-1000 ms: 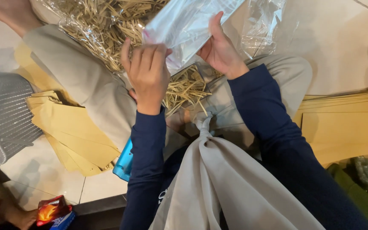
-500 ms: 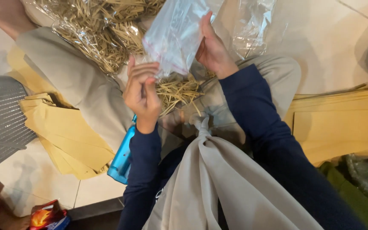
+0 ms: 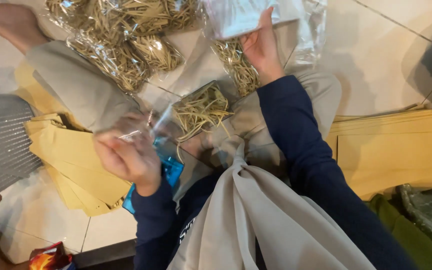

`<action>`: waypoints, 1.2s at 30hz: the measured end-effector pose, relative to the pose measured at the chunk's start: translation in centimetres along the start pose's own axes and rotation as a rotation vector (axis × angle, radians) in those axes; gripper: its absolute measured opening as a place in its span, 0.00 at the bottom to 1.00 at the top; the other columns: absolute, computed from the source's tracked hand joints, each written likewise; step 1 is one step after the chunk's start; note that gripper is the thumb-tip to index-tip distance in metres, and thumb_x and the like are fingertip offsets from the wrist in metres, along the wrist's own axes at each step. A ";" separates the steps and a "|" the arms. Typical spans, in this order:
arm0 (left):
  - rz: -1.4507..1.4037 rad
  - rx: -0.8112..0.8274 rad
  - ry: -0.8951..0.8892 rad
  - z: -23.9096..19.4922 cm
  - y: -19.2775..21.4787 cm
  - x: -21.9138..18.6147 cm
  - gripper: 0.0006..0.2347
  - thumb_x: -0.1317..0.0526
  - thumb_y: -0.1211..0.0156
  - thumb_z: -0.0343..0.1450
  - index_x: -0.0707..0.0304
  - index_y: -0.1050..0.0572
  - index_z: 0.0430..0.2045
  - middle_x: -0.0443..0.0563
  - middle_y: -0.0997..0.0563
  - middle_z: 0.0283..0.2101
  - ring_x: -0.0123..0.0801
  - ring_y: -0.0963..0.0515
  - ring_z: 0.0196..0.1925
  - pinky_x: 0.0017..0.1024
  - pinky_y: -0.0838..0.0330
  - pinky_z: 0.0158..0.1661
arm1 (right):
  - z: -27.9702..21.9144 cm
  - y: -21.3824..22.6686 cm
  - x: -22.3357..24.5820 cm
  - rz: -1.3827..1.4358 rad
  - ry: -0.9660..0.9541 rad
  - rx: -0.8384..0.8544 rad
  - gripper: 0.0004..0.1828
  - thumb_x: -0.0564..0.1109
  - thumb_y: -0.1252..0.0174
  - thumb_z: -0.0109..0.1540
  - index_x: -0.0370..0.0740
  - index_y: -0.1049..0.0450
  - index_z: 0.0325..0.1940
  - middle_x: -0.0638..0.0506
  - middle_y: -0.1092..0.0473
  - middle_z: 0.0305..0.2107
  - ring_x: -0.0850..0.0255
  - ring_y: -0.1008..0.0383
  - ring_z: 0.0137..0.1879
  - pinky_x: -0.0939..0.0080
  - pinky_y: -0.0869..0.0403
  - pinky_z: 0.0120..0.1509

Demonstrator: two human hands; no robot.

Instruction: The person sits on the floor and packs dried, stick-like vegetables from a metal tray into clear plastic bags. They use a blue handheld vacuum sealer to seal the bags after filling them.

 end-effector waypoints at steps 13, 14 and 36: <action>0.127 0.035 0.374 -1.4 6.6 -0.1 0.23 0.74 0.31 0.71 0.53 0.47 0.28 0.39 0.45 0.23 0.16 0.40 0.24 0.18 0.39 0.29 | 0.3 1.9 -4.4 -0.218 -0.316 0.009 0.45 0.50 0.45 0.64 0.46 0.59 0.82 0.28 0.42 0.70 0.39 0.23 0.60 0.49 0.20 0.62; 0.153 0.062 0.397 -1.4 7.2 -0.1 0.17 0.72 0.32 0.72 0.56 0.40 0.34 0.42 0.37 0.31 0.18 0.33 0.31 0.18 0.32 0.35 | -0.2 1.6 -4.3 -0.287 -0.308 0.029 0.44 0.50 0.47 0.66 0.42 0.60 0.81 0.29 0.37 0.67 0.40 0.26 0.63 0.48 0.23 0.67; 0.155 -0.377 0.236 -5.0 15.7 1.3 0.25 0.52 0.37 0.80 0.64 0.35 0.11 0.61 0.36 0.07 0.35 0.32 0.05 0.29 0.30 0.13 | -6.0 5.1 -0.8 -1.255 0.366 0.107 0.15 0.48 0.55 0.70 0.46 0.25 0.55 0.45 0.20 0.40 0.59 0.17 0.41 0.62 0.20 0.49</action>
Point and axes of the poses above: each hand's wrist, its own z-axis towards the middle knuckle, its own y-axis out of the back of the hand, x = y × z, the point moved 2 cm from there along z, towards the middle knuckle
